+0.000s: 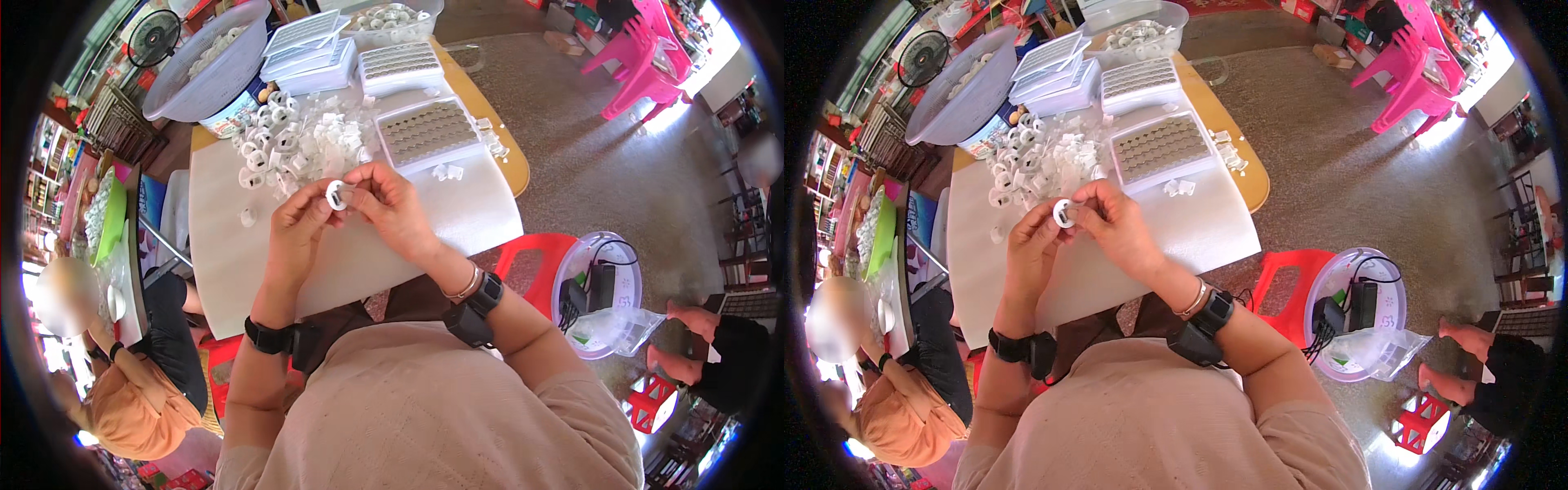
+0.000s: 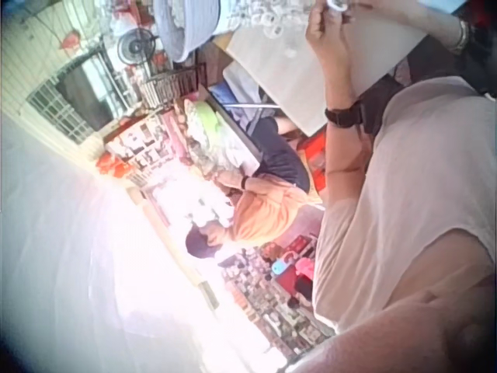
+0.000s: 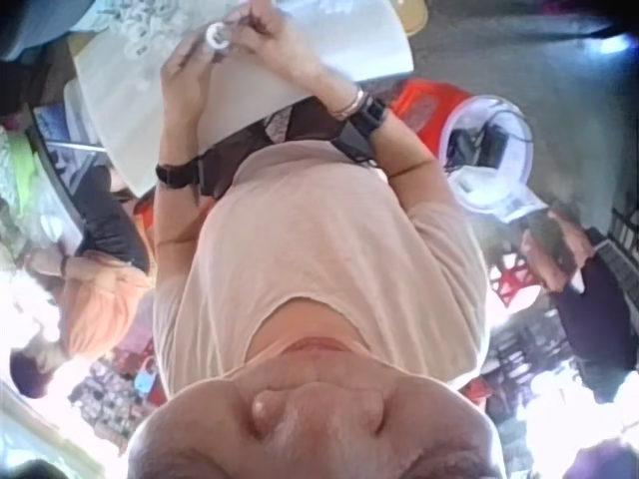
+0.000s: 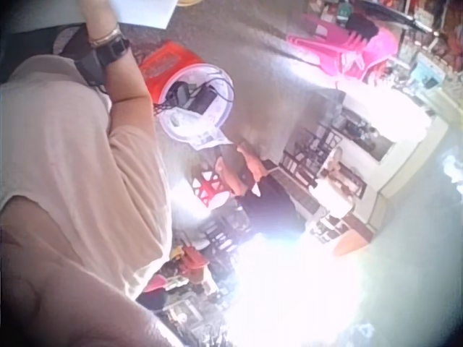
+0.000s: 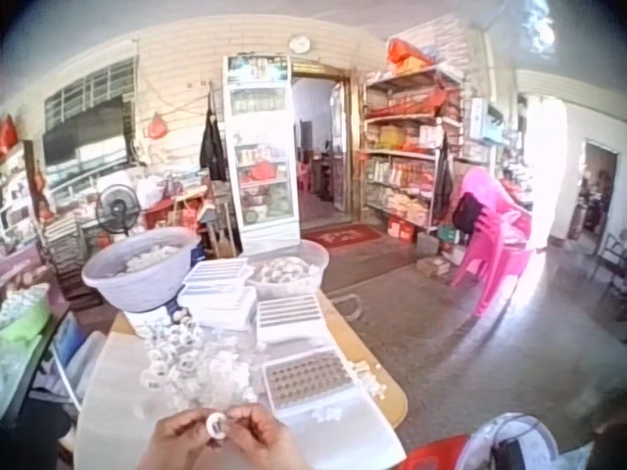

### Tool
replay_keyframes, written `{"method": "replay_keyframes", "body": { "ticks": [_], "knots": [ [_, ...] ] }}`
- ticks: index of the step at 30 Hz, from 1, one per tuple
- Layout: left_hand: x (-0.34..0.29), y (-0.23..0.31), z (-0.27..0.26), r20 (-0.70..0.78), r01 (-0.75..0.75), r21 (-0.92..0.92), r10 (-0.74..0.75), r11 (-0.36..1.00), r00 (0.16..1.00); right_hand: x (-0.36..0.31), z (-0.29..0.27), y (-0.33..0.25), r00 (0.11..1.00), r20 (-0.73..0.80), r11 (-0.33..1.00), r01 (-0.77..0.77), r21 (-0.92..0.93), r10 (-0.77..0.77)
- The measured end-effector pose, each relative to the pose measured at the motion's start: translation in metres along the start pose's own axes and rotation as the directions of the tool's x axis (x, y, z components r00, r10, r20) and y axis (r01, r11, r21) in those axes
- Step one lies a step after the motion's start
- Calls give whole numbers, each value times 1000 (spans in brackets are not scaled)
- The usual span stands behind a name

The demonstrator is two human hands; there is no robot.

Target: Manually assembling small white electronic components by inserting internal pieces into outer housings.

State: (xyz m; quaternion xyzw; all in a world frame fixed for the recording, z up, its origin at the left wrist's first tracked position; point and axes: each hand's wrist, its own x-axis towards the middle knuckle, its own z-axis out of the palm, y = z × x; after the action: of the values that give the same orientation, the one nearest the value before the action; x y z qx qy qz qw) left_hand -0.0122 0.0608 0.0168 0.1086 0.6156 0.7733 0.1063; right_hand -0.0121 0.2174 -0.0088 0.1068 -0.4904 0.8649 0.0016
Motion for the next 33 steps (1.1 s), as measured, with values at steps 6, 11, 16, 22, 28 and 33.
{"method": "replay_keyframes", "body": {
  "ticks": [6,11,16,22,28,33],
  "knots": [
    [6,-13,-11,-64,7,-186,-20,983,998,-11,6,-26,990,-15,843,115,-525,-144],
    [1,-8,-7,-30,46,-140,-50,989,998,4,-35,-72,901,-22,429,185,-884,-433],
    [3,-9,-10,16,58,-155,-56,986,998,13,-69,-73,889,100,85,154,-984,-447],
    [2,-8,-10,54,72,-134,-65,988,996,19,-67,-68,895,188,-41,187,-981,-406],
    [3,-9,-13,77,73,-140,-63,987,995,18,-62,-70,893,236,-129,202,-971,-383],
    [0,-6,-16,79,94,-173,-81,980,994,20,-60,-69,897,262,-140,226,-964,-356]
  ]
}}
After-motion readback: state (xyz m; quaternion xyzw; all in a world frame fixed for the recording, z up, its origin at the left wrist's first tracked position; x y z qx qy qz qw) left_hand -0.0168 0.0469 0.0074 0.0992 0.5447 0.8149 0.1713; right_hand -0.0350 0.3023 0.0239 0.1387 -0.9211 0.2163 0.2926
